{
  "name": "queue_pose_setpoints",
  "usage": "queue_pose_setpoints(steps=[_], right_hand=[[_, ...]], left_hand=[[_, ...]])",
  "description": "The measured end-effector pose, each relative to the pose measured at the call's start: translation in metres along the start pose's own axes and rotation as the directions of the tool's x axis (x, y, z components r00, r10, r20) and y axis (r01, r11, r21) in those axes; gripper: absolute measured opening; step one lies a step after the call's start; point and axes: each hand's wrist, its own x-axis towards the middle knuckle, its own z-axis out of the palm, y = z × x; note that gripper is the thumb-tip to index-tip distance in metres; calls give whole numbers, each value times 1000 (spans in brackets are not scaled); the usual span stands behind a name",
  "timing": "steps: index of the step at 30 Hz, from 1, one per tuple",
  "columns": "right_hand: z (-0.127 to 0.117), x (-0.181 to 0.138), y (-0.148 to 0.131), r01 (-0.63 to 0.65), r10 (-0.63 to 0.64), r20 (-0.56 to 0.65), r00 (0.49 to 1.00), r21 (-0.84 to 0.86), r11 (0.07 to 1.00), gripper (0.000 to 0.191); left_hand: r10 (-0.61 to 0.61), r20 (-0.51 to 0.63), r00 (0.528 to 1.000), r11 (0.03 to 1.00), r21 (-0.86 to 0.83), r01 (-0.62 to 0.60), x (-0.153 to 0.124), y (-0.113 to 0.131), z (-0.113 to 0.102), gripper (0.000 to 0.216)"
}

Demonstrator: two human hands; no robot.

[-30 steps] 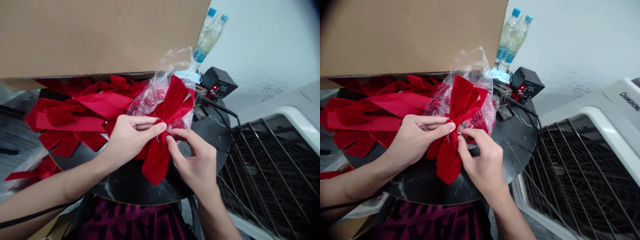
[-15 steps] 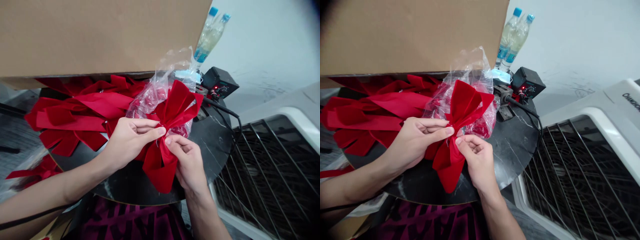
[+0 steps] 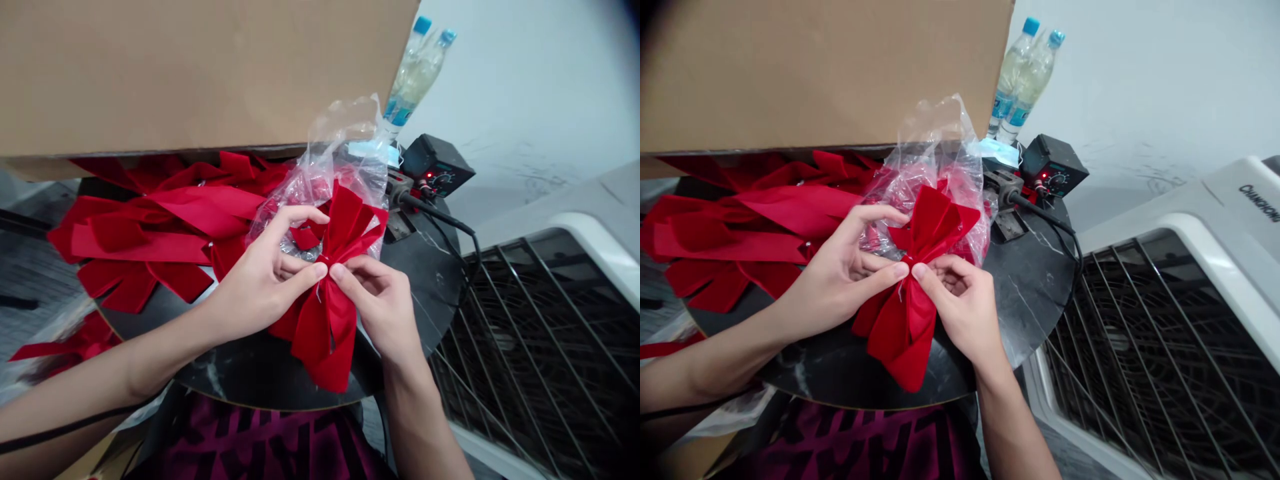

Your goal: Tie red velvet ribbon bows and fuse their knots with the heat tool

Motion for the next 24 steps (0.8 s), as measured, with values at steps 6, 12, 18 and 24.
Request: queue_pose_setpoints(steps=[6,12,18,24], right_hand=[[1,-3,-7,2,-1,-38,999,21,1000,21],[-5,-12,-10,55,-57,-58,997,-36,998,10],[-6,-29,-11,224,-244,-26,969,-312,923,15],[4,-30,-14,256,-312,-72,947,-419,871,7]], left_hand=[[99,24,995,970,223,-102,-4,-1,-5,9],[59,21,998,964,257,-62,-3,0,-6,11],[94,-15,995,960,265,-87,-4,-1,-2,7],[102,-36,994,966,242,-90,-5,-2,-1,10]])
